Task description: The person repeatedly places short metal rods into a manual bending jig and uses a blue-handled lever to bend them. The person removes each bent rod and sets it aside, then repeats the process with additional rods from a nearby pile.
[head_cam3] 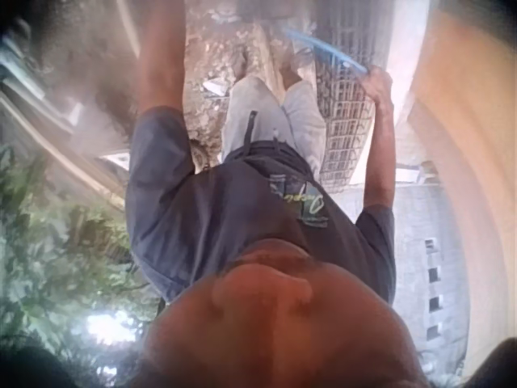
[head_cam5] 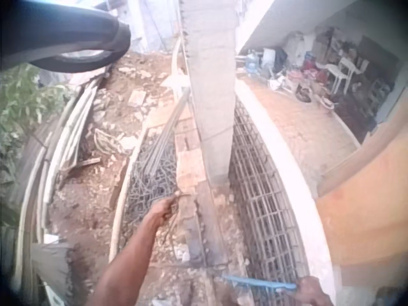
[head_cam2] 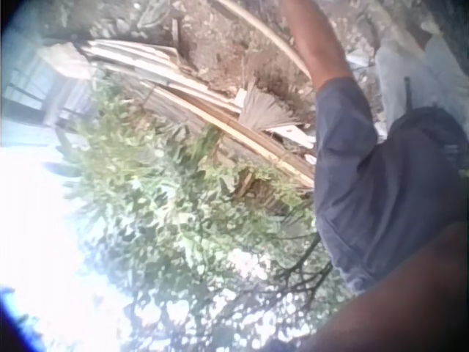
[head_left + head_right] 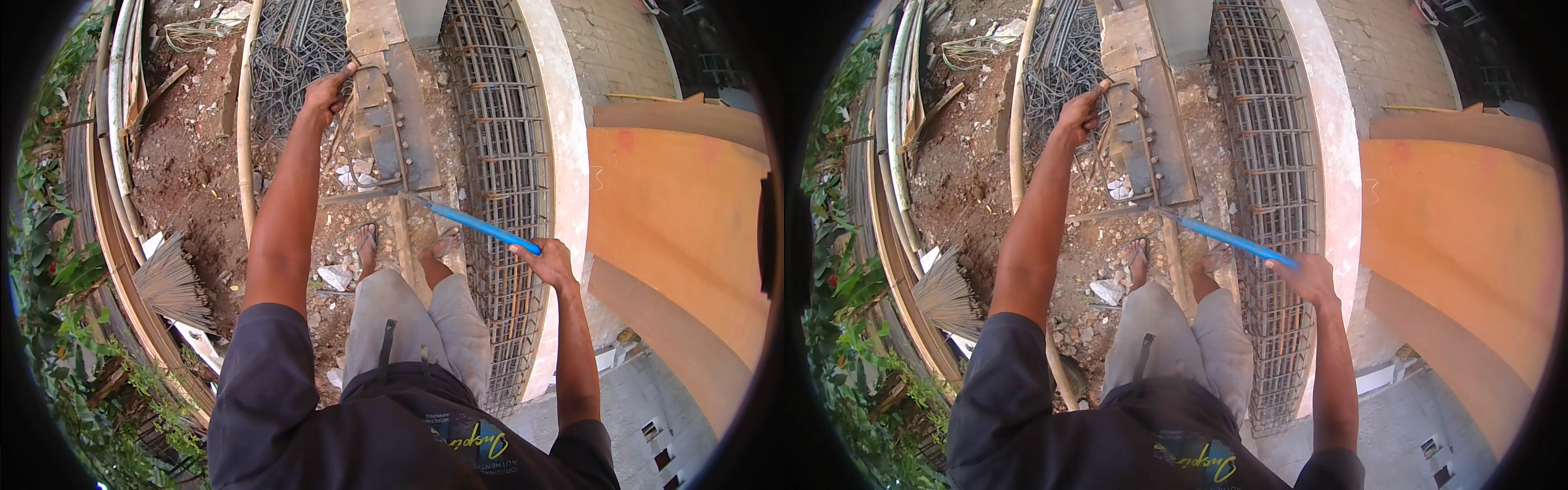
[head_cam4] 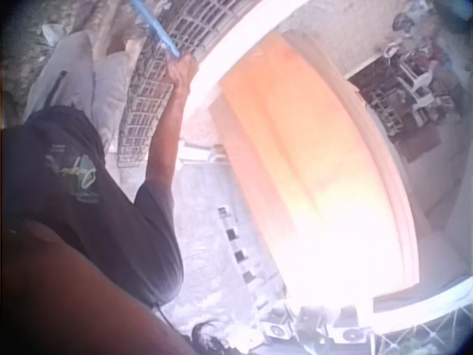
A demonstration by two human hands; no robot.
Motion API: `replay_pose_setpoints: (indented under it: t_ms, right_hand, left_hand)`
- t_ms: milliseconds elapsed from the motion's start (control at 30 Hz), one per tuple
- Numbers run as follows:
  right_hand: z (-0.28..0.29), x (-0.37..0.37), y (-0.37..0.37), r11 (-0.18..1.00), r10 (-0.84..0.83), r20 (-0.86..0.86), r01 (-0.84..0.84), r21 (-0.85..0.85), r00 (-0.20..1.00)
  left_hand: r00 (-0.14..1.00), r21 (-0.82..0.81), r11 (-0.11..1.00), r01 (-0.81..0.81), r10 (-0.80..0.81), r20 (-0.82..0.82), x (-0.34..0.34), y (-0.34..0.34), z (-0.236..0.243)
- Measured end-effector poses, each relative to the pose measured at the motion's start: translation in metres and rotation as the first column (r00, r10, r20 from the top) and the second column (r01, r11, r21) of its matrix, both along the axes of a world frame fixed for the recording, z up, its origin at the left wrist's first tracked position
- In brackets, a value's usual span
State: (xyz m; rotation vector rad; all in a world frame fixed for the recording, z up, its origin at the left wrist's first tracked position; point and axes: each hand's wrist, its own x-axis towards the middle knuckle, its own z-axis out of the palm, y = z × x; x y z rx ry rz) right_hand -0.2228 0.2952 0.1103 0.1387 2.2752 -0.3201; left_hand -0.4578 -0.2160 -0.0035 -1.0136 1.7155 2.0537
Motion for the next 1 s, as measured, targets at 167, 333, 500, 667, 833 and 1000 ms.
replay_pose_setpoints:
  t_ms: [167, 333, 500, 667, 833, 1000]
  right_hand:
    - [-0.003, 0.014, -0.009, 0.996, -0.050, -0.095, 0.056, 0.063, 0.994]
    - [-0.002, 0.034, -0.018, 0.974, -0.196, -0.194, 0.214, 0.072, 0.961]
    - [-0.025, 0.083, -0.036, 0.937, -0.306, -0.415, 0.348, 0.028, 0.857]
    - [-0.110, 0.237, -0.198, 0.710, -0.665, -0.427, 0.697, -0.103, 0.613]
    - [-0.044, 0.203, -0.162, 0.742, -0.662, -0.191, 0.669, -0.035, 0.725]
    - [-0.033, 0.200, -0.136, 0.783, -0.572, 0.053, 0.564, -0.262, 0.818]
  left_hand:
    - [0.993, 0.152, 0.982, -0.111, 0.115, -0.019, 0.005, 0.001, -0.014]
    - [0.981, -0.038, 0.988, -0.153, 0.147, -0.129, 0.006, 0.020, -0.013]
    - [0.976, -0.080, 0.985, -0.150, 0.135, -0.174, 0.004, 0.021, -0.020]
    - [0.973, -0.115, 0.982, -0.153, 0.129, -0.193, 0.010, 0.022, -0.024]
    - [0.978, -0.182, 0.970, -0.164, 0.136, -0.159, 0.003, 0.020, -0.026]
    - [0.960, -0.172, 0.964, -0.202, 0.160, -0.229, 0.005, 0.019, -0.034]
